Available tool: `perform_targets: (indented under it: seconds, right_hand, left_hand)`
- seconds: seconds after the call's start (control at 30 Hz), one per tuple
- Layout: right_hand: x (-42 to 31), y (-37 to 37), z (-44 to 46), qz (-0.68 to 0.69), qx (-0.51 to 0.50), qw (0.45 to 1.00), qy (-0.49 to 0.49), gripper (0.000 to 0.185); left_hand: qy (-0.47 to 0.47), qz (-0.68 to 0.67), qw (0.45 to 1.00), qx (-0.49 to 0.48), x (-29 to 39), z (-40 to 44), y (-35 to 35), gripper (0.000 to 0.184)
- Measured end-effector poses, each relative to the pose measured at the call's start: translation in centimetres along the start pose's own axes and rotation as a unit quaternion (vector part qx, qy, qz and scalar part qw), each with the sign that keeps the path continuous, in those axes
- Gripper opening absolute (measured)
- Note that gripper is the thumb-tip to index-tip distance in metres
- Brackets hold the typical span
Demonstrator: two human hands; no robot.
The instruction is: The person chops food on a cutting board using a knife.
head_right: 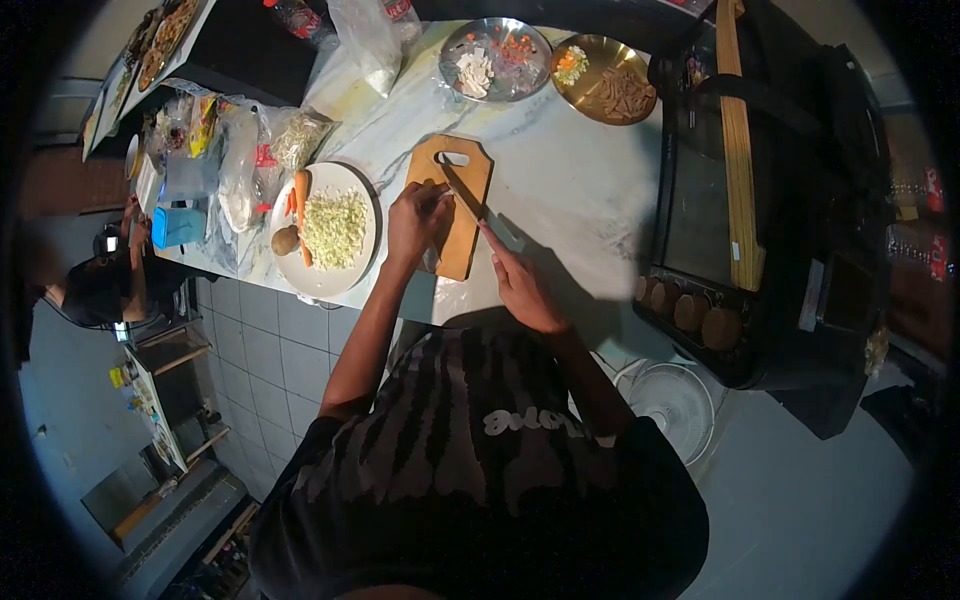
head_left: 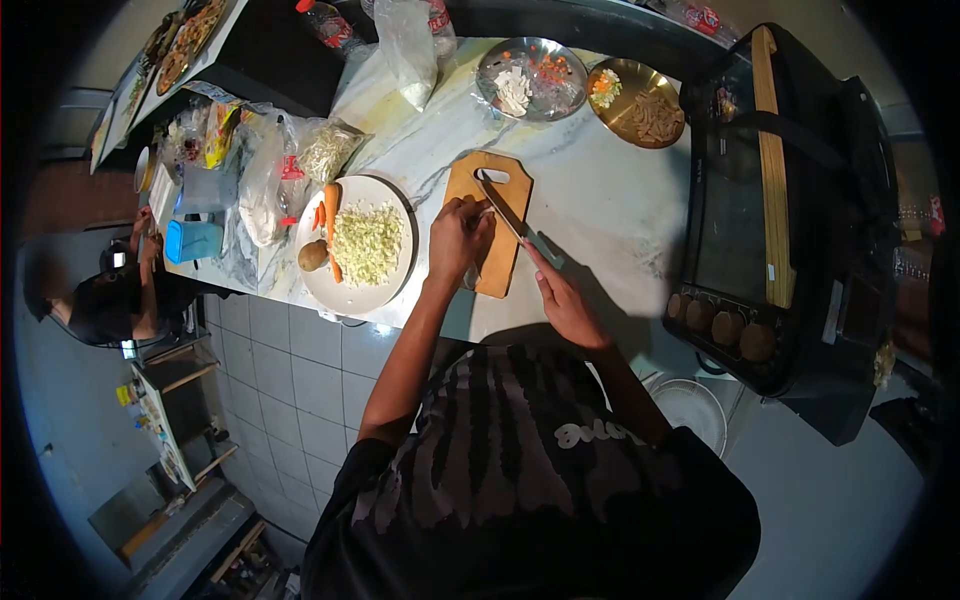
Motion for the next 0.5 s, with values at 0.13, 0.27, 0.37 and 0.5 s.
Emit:
perform_targets:
  seconds: [0.13,0.27,0.37,0.5]
  right_hand:
    - [-1.1,-0.4,-0.4,0.003,0.039,0.998,-0.047,0.056]
    - [-1.1,-0.6,-0.4,-0.024,-0.016,0.999,0.018,0.058]
    - [-1.8,-1.2,-0.5,-0.075,-0.042,0.995,0.047,0.061]
    - [-1.5,-1.5,-0.5,-0.092,-0.031,0.995,0.012,0.064]
  left_hand:
    - [-0.02,-0.033,0.999,-0.002,-0.3,-0.4,0.3,0.02]
    - [0.026,-0.008,1.0,0.013,-0.8,-0.5,0.5,0.018]
    - [-0.004,-0.018,1.0,0.005,-0.3,-0.4,0.1,0.017]
    - [-0.021,-0.049,0.998,0.014,-0.5,-0.3,0.2,0.016]
Point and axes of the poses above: each hand's wrist, its own z-axis towards the middle knuckle, its own y-axis out of the palm, x = y × z, the point moved 3 cm from there along z, towards the middle knuckle, and after that the axes turned 1 degree about -z, right-handed, at the moved point
